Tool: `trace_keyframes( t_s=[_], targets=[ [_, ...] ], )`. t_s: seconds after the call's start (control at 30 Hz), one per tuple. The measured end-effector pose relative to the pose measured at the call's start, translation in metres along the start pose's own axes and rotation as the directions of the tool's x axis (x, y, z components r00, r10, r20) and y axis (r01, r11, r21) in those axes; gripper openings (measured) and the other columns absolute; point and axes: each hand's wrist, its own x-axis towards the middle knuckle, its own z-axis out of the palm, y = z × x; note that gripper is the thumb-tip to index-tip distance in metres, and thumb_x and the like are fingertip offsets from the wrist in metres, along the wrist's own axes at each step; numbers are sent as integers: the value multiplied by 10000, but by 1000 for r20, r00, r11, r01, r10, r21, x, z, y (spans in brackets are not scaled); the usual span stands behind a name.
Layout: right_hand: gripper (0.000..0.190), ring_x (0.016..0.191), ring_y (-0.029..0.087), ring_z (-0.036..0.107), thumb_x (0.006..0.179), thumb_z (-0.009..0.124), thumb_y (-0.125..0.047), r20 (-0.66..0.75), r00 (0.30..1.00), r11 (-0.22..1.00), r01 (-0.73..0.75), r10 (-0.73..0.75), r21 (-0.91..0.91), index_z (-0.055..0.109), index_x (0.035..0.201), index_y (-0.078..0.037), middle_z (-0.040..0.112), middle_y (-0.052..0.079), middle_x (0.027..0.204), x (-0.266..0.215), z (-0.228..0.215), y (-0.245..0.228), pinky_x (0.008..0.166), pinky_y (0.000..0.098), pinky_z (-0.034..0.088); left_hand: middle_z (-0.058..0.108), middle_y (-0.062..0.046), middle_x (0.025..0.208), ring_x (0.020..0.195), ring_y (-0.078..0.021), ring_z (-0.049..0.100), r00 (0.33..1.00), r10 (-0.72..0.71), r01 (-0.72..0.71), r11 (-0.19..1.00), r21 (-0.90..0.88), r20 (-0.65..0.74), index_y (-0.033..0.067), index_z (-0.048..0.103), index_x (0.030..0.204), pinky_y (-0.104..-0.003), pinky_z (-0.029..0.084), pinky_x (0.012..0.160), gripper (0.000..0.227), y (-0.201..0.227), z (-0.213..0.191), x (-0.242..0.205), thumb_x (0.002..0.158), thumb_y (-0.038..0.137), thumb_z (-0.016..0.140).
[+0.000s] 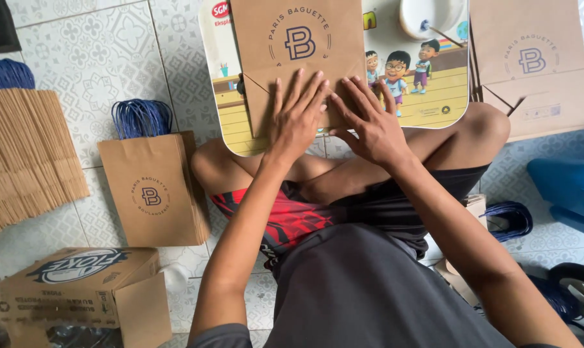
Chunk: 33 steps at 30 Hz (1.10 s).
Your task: The person sits on the floor and assembles a brown paper bag by folding the sides and bottom. They use a brush to apply glue from a small bowl to the flaps and press them together to secure the bag's shape. Finally, they attach a blue handle to the bag.
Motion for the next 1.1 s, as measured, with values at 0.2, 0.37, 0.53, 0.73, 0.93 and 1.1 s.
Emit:
trace_keyframes(
  t_s=[0.2,0.37,0.53,0.73,0.93,1.1],
  targets=[
    [632,1507,349,418,1008,602,-610,61,997,999,-45,46,-13,643,1480,-192,537,207,1543,7,-2,1,1205,640,162,502,-4,1552,1463,-302,413,1000,16,-16,1000,-3,-9,252,594,1442,-620,259,1182,385,-6,12,-2,1072,326,515],
    [461,1483,359,458,1107,516,-484,34,996,996,-81,82,-47,705,1419,-202,570,211,1516,-6,-4,2,1209,610,186,519,10,1538,1471,-267,407,999,-52,53,997,-56,17,262,622,1409,-612,249,1188,356,1,2,-1,1085,318,485],
    [370,1487,362,457,1119,545,-377,1,992,989,-123,124,-77,703,1419,-230,555,220,1530,-27,-18,-3,1201,576,219,504,22,1552,1485,-255,385,996,-90,91,995,-50,27,279,616,1417,-605,212,1206,361,5,2,-2,1080,306,489],
    [338,1471,382,474,1120,568,-336,-41,990,985,-140,137,-98,720,1402,-229,576,227,1502,-41,-31,-9,1185,586,242,455,28,1586,1509,-265,328,992,-115,118,992,-54,44,278,584,1443,-655,146,1206,377,12,2,-3,1081,266,481],
    [336,1446,365,481,1045,672,-215,65,968,969,-239,243,-60,766,1345,-98,549,223,1499,-43,-38,-16,1216,533,269,316,-107,1641,1547,-364,217,949,-258,270,962,-44,180,143,517,1497,-741,90,1218,523,38,2,-7,985,139,621],
    [329,1448,397,495,1122,582,-314,-44,989,985,-144,140,-99,729,1398,-209,585,232,1473,-49,-26,-7,1186,559,284,335,-8,1656,1557,-273,259,982,-163,166,986,-29,94,331,446,1538,-707,93,1219,648,31,10,-21,987,672,448]
  ],
)
